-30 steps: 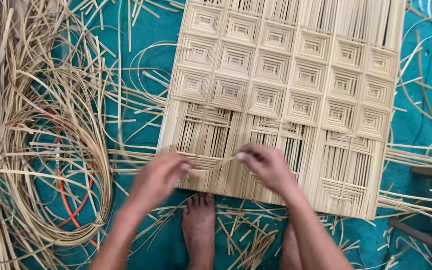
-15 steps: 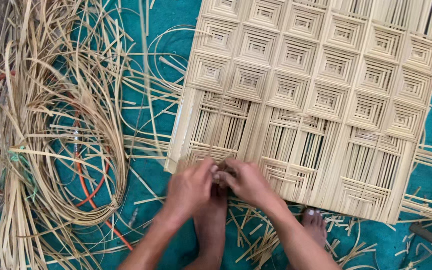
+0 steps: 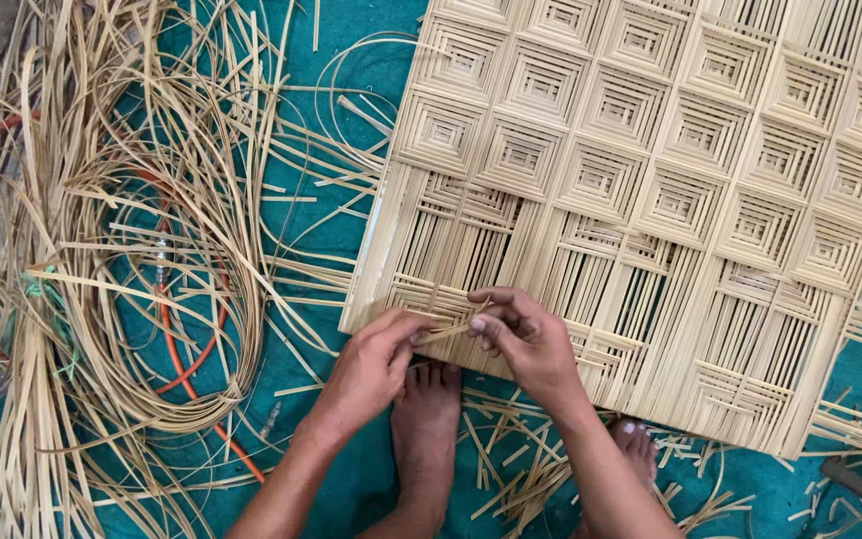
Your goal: The person weaves thin bamboo strips into a large mat on the floor, interlacing them to form a repeating square pattern. They repeatedly pull strips through the weave and adjust the alignment to maintain the pattern.
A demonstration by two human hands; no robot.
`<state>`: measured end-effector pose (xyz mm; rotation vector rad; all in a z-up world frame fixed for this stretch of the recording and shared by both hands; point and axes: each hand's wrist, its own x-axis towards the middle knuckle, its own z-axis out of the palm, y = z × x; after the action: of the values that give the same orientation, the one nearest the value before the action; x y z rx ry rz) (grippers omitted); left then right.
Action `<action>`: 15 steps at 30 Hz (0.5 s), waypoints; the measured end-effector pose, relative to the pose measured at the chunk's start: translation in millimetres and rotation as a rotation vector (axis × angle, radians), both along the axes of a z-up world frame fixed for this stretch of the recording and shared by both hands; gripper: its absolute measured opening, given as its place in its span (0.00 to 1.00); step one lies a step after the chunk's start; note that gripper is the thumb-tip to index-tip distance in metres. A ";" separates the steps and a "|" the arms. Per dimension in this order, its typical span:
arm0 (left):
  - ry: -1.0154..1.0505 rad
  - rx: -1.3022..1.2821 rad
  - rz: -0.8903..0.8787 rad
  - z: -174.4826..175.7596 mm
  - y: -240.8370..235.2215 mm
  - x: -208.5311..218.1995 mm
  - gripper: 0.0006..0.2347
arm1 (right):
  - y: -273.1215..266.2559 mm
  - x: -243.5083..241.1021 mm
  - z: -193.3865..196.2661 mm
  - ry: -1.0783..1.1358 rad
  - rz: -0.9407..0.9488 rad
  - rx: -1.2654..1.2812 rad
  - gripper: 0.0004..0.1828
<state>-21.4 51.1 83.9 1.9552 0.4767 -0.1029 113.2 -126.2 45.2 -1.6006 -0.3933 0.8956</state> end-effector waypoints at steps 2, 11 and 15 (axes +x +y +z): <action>0.009 -0.038 0.028 -7.2 -0.6 -2.5 0.14 | -1.1 -2.7 0.1 -0.003 0.000 -0.002 0.15; 0.054 -0.162 0.202 -35.0 2.9 -12.2 0.08 | 12.4 -9.0 15.1 -0.186 0.070 -0.071 0.09; 0.166 -0.108 0.221 -28.4 -5.4 -14.9 0.06 | 17.7 -17.2 8.7 -0.248 0.005 -0.104 0.07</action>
<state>-36.3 45.7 55.5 1.7842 0.7779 -0.1474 96.0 -108.5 54.0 -1.8147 -0.5314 0.7330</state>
